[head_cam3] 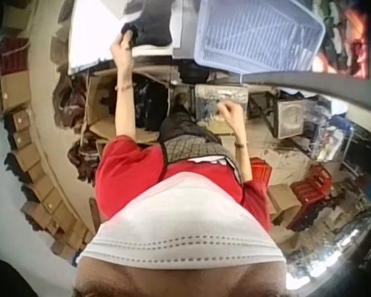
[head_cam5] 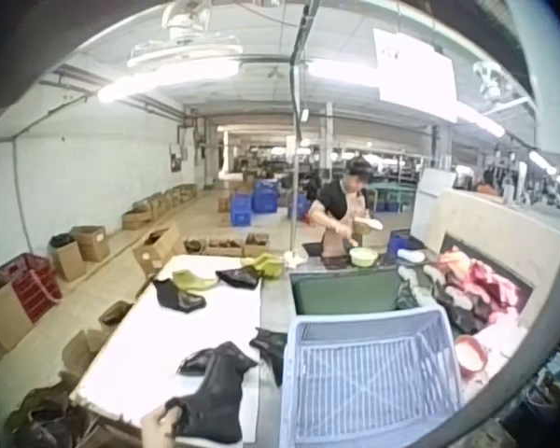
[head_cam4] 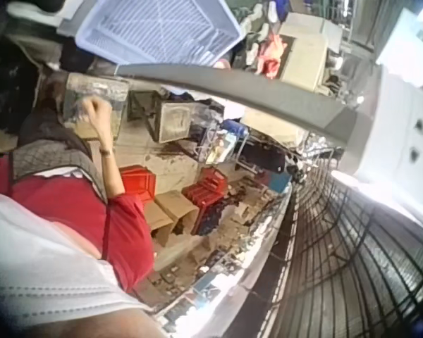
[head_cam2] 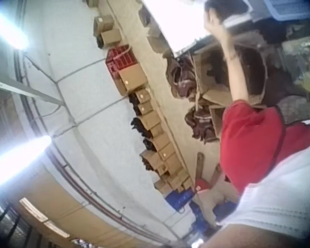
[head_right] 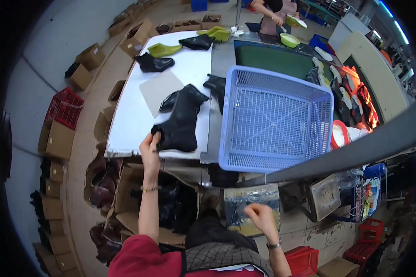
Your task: The person applies white adhesive to the edges of black boot uppers using a toothbrush. They handle the boots one at a time, dipping the brush into a red bowl of glue and spreading it along the seams. The person then places the treated boots into a blue basket and later moves them to cardboard boxes.
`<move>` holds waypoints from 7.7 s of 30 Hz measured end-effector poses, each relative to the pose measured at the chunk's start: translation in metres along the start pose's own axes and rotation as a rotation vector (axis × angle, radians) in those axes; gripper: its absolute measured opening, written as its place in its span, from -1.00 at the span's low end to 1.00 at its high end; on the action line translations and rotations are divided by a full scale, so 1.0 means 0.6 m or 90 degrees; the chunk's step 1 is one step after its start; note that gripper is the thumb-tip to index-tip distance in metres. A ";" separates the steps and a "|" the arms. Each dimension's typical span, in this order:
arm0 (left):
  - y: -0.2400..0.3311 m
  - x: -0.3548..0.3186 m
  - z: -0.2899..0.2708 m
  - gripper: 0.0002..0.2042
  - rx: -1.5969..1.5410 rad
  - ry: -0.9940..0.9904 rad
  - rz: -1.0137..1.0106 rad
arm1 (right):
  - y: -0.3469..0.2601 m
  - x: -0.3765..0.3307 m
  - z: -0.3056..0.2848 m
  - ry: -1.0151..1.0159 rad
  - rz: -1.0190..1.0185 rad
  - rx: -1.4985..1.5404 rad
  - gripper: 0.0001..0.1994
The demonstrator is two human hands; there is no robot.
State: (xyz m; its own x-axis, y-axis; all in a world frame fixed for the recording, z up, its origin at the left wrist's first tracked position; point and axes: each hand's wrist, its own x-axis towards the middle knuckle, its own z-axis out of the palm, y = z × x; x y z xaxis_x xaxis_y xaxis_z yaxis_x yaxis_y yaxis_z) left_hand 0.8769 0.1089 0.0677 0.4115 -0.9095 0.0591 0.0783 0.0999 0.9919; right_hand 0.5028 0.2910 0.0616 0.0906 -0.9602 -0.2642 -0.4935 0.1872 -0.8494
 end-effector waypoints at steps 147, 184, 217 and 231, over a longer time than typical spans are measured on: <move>-0.169 -2.323 -0.646 -0.74 -0.295 0.541 -0.867 | 0.252 -0.987 0.759 -0.513 -0.139 -0.389 -0.72; 0.070 -1.813 -1.606 -0.47 0.425 0.007 -0.547 | 0.107 -1.143 1.402 -0.749 -0.144 -0.475 -0.30; -0.019 -1.315 -2.310 -0.75 0.218 0.034 -0.421 | -0.021 -1.115 1.840 -0.211 0.024 -0.488 -0.85; -0.141 -1.293 -2.666 -0.73 0.145 0.063 -0.771 | -0.210 -1.050 2.036 0.010 -0.076 -0.388 -0.86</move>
State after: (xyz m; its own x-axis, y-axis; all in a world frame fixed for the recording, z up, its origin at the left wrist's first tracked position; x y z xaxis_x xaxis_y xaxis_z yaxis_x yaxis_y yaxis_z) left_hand 2.0034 1.4516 -0.2420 0.2524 -0.3313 -0.9091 0.3007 -0.8662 0.3991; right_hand 1.5647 1.1258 -0.2233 0.1656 -0.9710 -0.1723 -0.8862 -0.0698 -0.4580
